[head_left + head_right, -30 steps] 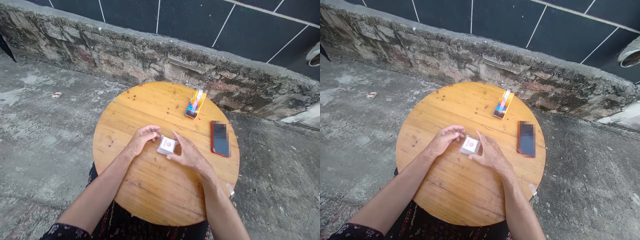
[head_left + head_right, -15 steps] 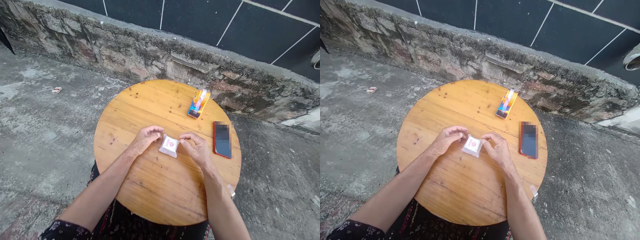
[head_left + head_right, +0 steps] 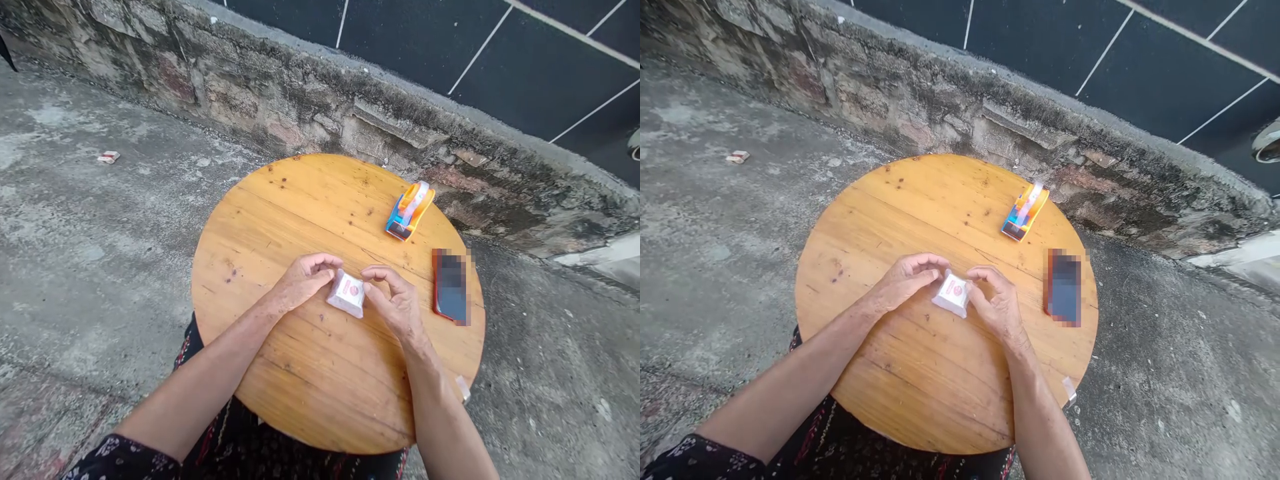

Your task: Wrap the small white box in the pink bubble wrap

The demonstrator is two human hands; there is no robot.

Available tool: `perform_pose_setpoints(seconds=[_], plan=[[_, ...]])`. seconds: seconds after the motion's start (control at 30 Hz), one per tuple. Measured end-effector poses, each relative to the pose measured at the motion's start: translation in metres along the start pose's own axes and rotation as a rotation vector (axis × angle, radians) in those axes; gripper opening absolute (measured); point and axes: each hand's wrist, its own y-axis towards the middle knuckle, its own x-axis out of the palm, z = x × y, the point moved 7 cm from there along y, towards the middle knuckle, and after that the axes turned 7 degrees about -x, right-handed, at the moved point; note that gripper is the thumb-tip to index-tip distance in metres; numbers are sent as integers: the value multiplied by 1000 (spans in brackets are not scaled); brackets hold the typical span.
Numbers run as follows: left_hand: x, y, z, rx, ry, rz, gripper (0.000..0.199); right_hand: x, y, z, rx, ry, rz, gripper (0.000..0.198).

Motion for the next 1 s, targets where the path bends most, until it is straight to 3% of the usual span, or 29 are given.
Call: perform_pose_setpoints(seconds=[1.0], plan=[[-2,1,-1,-5,44,18,26,6,3,-3,-65,9,-15,11]])
